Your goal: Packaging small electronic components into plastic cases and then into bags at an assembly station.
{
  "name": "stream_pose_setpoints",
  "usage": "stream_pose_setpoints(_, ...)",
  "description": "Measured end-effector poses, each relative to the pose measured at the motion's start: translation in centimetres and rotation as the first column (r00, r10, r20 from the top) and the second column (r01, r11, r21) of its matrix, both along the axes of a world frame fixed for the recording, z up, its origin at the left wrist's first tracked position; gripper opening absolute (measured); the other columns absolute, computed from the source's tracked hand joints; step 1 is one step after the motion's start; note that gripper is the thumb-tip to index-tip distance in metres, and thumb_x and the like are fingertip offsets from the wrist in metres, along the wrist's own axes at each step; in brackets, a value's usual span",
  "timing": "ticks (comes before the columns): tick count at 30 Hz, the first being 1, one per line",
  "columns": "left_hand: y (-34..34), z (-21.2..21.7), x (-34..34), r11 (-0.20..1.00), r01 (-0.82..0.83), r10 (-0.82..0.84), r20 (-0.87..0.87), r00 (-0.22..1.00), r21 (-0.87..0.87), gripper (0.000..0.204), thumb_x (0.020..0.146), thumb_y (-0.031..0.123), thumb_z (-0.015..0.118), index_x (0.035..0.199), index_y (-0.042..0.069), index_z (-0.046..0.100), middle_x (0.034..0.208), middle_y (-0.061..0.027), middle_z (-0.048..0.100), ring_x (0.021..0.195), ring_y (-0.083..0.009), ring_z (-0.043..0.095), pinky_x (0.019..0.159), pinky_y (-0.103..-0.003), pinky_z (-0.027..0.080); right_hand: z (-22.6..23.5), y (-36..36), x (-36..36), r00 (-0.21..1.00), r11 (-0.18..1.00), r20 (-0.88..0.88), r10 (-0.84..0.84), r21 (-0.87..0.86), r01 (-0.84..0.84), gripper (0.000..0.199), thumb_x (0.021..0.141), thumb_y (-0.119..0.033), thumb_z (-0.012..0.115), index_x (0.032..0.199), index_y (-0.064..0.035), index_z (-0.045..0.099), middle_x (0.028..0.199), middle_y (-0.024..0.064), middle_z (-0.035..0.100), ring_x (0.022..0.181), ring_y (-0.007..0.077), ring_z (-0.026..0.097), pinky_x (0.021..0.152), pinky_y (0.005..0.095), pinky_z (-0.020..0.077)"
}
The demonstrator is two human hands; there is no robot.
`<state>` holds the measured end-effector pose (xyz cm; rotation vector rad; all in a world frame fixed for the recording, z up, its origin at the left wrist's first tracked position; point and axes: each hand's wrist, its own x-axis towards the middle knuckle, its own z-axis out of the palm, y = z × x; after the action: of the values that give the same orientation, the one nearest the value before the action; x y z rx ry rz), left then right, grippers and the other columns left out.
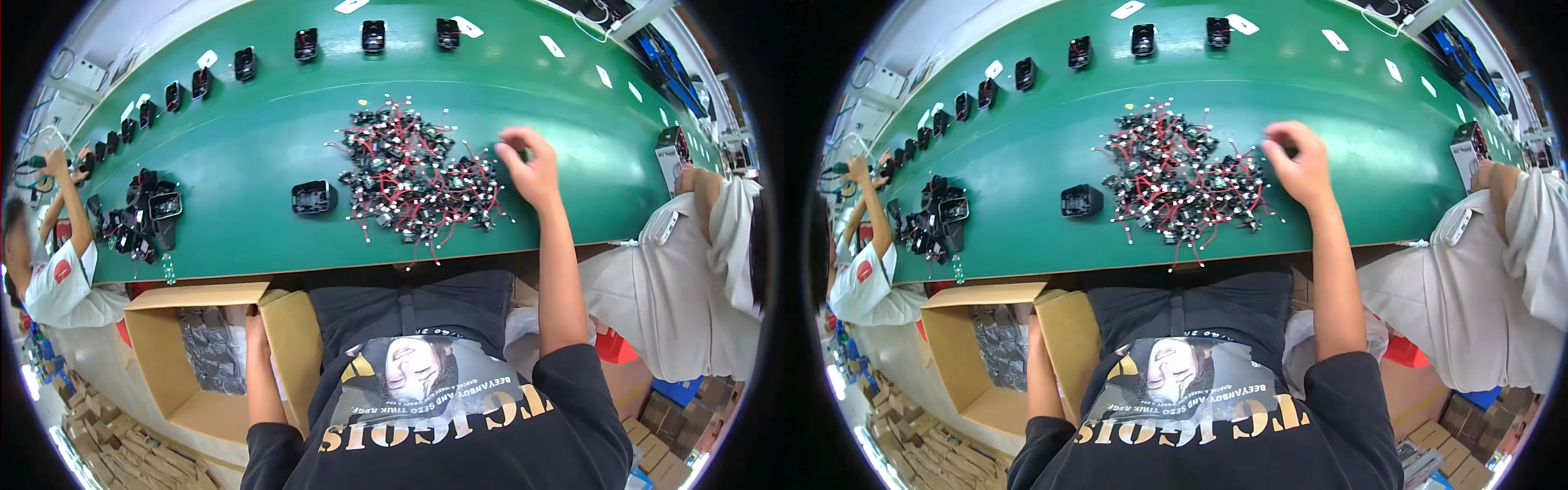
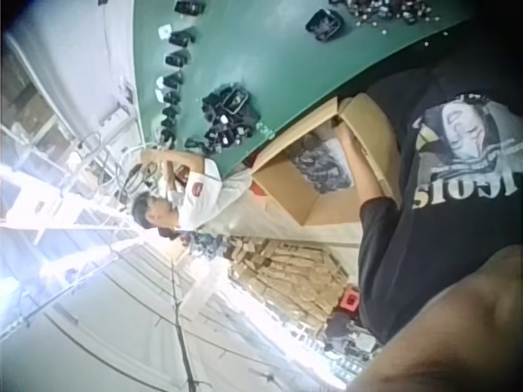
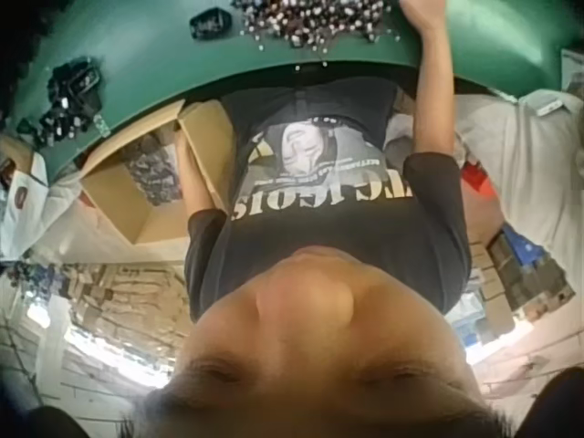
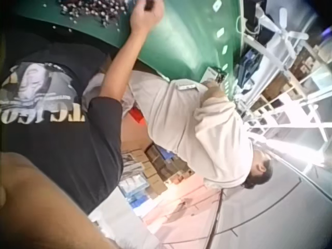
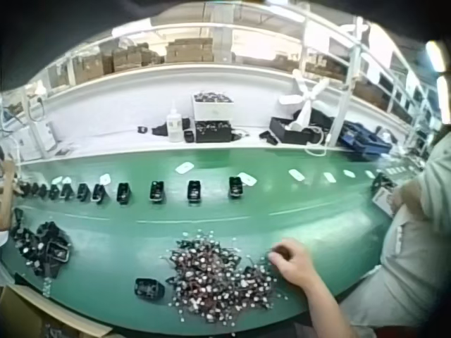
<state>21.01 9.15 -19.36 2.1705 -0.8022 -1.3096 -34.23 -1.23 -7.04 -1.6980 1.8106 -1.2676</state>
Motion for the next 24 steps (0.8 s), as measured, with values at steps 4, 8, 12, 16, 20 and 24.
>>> stream_pose_setpoints(4,2.8,-1.1,6.3,0.869,-0.35,0.33,-0.119,0.937,-0.351,0.018,0.086,0.004,0.051,0.094,-0.001,0.067,0.095,-0.0102,0.068,0.081,-0.0207,0.06,0.077,-0.029,0.048,1.4,-4.9,3.6,0.95,0.953,-0.08,0.301,0.049,-0.298,0.023,0.078,-0.011,0.071,0.099,-0.0025,0.07,0.086,0.0071,0.067,0.072,0.0197,0.059,0.069,0.0304,0.0481)
stream_pose_setpoints(8,0.7,9.5,3.0,0.551,-0.542,0.424,-0.346,0.837,-0.635,0.012,0.081,-0.003,0.049,0.089,0.001,0.058,0.081,-0.0107,0.059,0.076,-0.0226,0.061,0.077,-0.032,0.052,2.1,-6.2,4.1,0.955,0.927,-0.095,0.282,0.284,-0.246,0.021,0.077,-0.015,0.072,0.094,-0.0032,0.072,0.081,0.0071,0.067,0.069,0.0203,0.059,0.067,0.0311,0.0489)
stream_pose_setpoints(12,-2.6,20.5,-7.0,0.581,-0.263,-0.015,-0.332,0.943,-0.771,0.012,0.082,-0.003,0.049,0.092,0.001,0.055,0.079,-0.0111,0.058,0.07,-0.0221,0.061,0.067,-0.031,0.054,2.3,-6.4,4.0,0.96,0.919,-0.088,0.265,0.324,-0.224,0.019,0.076,-0.02,0.072,0.086,-0.0047,0.075,0.074,0.0065,0.069,0.064,0.021,0.059,0.065,0.0326,0.0497)
stream_pose_setpoints(16,-7.9,21.9,-14.7,0.586,0.013,-0.503,-0.352,0.789,-0.81,0.012,0.083,0.0,0.049,0.094,0.001,0.054,0.078,-0.0113,0.058,0.062,-0.0214,0.06,0.056,-0.03,0.053,2.2,-6.5,4.6,0.935,0.874,-0.016,0.355,0.36,-0.326,0.016,0.076,-0.015,0.069,0.086,-0.0035,0.073,0.076,0.0046,0.07,0.064,0.0188,0.058,0.063,0.0319,0.0497)
stream_pose_setpoints(20,-12.9,21.2,-22.1,0.692,0.285,-0.666,-0.434,0.607,-0.663,0.015,0.085,0.006,0.052,0.099,0.003,0.055,0.077,-0.0102,0.058,0.052,-0.019,0.057,0.043,-0.028,0.049,0.1,-7.3,5.8,0.941,0.919,0.087,0.327,0.2,-0.338,0.012,0.07,-0.017,0.067,0.076,-0.0078,0.073,0.071,0.0062,0.07,0.062,0.0251,0.062,0.062,0.0351,0.0518)
stream_pose_setpoints(24,-15.3,20.1,-27.6,0.776,0.38,-0.619,-0.495,0.61,-0.503,0.02,0.088,0.011,0.052,0.104,0.003,0.059,0.079,-0.0097,0.059,0.051,-0.0171,0.056,0.042,-0.027,0.048,0.7,-6.0,4.5,0.961,0.945,0.016,0.275,0.181,-0.274,0.01,0.069,-0.015,0.067,0.073,-0.0068,0.072,0.069,0.0067,0.07,0.059,0.0259,0.061,0.06,0.0352,0.0513)
